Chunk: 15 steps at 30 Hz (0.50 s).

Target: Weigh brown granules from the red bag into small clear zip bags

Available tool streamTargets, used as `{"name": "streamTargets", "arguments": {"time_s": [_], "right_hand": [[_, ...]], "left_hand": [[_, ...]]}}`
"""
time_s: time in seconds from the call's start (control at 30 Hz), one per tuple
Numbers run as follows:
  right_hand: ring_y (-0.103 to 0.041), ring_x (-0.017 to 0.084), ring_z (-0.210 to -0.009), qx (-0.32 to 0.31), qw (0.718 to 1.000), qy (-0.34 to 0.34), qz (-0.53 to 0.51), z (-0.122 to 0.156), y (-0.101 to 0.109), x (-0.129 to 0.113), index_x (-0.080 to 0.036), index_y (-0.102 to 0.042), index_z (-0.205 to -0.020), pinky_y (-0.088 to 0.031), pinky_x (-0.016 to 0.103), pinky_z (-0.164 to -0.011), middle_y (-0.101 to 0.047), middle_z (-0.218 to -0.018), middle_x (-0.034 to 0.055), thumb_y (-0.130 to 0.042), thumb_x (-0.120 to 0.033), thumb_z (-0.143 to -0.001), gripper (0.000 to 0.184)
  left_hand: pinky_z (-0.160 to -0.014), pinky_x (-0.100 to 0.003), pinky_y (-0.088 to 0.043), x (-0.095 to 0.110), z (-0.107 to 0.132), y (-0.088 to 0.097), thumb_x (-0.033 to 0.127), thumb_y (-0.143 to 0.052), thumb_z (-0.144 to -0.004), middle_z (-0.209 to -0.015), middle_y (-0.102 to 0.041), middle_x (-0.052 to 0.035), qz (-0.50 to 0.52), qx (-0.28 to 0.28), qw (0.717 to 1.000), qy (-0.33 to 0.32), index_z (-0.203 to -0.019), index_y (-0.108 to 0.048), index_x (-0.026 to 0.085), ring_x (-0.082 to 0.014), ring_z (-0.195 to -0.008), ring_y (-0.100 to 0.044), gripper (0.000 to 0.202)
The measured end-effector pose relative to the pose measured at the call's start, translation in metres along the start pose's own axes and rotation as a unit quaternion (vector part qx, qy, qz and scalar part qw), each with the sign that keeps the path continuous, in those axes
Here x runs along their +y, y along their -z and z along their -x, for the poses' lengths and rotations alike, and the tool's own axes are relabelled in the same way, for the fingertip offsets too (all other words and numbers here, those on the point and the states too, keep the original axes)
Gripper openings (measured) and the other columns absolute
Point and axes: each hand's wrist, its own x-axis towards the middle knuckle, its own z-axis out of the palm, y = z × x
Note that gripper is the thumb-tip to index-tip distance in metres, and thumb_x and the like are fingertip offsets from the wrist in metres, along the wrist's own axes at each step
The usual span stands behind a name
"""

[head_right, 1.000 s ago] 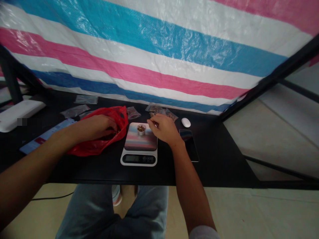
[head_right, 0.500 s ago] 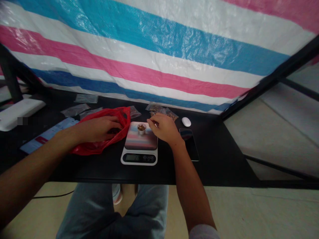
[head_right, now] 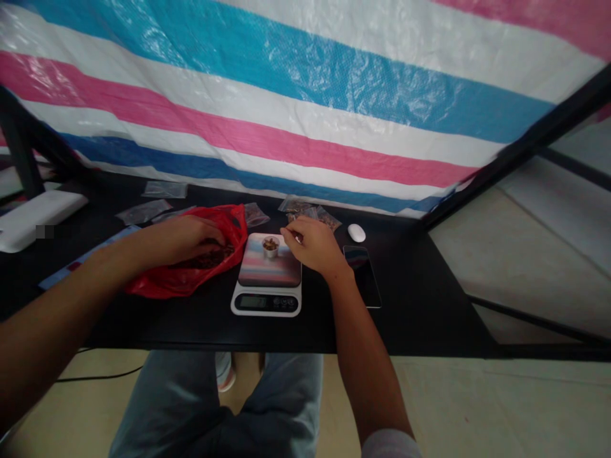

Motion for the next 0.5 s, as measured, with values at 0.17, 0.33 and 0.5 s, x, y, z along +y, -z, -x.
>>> {"name": "streamTargets", "arguments": {"time_s": [0.17, 0.33, 0.5], "right_hand": [[-0.054, 0.016, -0.069, 0.003, 1.0, -0.003, -0.004, 0.001, 0.001, 0.0, -0.02, -0.06, -0.071, -0.037, 0.032, -0.068, -0.058, -0.072, 0.0011, -0.057, -0.026, -0.102, 0.032], [-0.054, 0.016, -0.068, 0.002, 1.0, -0.003, -0.002, 0.001, 0.002, -0.001, -0.02, -0.06, -0.071, -0.036, 0.031, -0.067, -0.058, -0.072, 0.0011, -0.057, -0.025, -0.101, 0.031], [-0.055, 0.016, -0.069, 0.008, 1.0, 0.005, -0.002, 0.0, 0.001, 0.0, -0.02, -0.062, -0.072, -0.037, 0.031, -0.068, -0.059, -0.072, 0.0014, -0.057, -0.025, -0.102, 0.031]], "left_hand": [[-0.093, -0.036, -0.053, -0.011, -0.004, -0.004, 0.015, -0.055, -0.096, -0.11, -0.082, -0.0106, 0.004, -0.007, 1.0, -0.004, -0.105, -0.081, 0.02, -0.0266, -0.099, -0.074, 0.028], [-0.091, -0.033, -0.054, -0.006, -0.003, 0.003, 0.018, -0.057, -0.097, -0.111, -0.083, -0.0086, 0.045, 0.006, 0.999, -0.013, -0.111, -0.082, 0.021, -0.0237, -0.099, -0.076, 0.03], [-0.089, -0.025, -0.052, 0.023, -0.015, 0.03, 0.018, -0.064, -0.094, -0.107, -0.083, -0.0032, 0.072, 0.084, 0.992, -0.053, -0.103, -0.083, 0.021, -0.0186, -0.095, -0.076, 0.022]]}}
